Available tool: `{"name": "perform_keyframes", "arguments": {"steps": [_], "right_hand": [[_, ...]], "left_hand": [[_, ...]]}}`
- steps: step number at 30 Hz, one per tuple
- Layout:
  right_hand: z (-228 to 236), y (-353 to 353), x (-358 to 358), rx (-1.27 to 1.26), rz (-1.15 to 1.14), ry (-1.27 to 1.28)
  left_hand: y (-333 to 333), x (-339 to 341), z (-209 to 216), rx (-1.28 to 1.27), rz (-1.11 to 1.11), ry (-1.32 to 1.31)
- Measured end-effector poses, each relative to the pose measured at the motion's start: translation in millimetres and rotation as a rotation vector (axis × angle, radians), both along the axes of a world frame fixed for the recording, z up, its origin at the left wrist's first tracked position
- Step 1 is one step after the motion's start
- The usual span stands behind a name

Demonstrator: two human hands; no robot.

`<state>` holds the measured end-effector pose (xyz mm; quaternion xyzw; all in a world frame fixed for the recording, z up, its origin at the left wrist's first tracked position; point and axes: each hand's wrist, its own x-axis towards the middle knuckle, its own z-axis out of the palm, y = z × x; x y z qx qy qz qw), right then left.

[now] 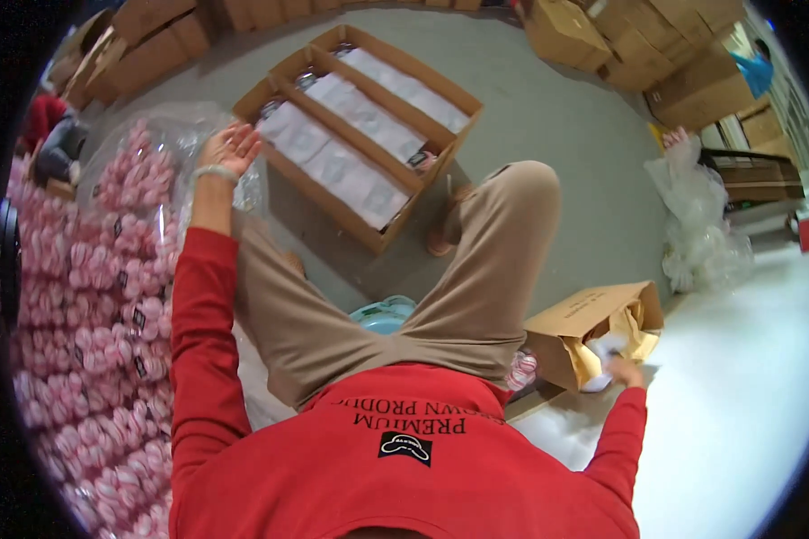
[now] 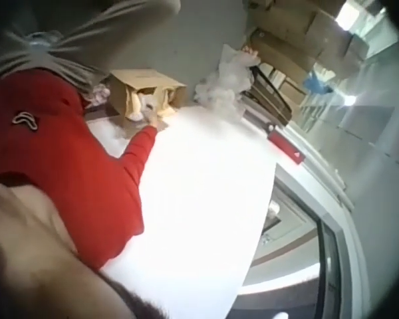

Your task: Packing soft pink ornaments in plastic containers into cardboard box dividers.

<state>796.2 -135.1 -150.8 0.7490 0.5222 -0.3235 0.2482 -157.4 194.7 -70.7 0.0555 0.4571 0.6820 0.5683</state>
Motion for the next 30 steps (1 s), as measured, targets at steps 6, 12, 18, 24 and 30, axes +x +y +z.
{"name": "perform_keyframes", "arguments": {"steps": [6,12,18,24,30], "right_hand": [[89,148,-110,1.082,0.261,-0.200],[158,328,-284,0.936,0.001,0.648],[80,353,-485,0.501,-0.113,1.286],[101,375,-519,0.404,0.101,1.248],[109,380,-563,0.303,0.306,1.202]], "left_hand": [[-13,-13,30,0.007,0.094,0.253],[-14,-9,41,-0.063,0.132,0.390],[-34,-41,17,-0.089,0.131,0.549],[-73,-51,37,-0.070,0.235,0.520],[-80,-29,64,-0.062,0.280,0.571]]}}
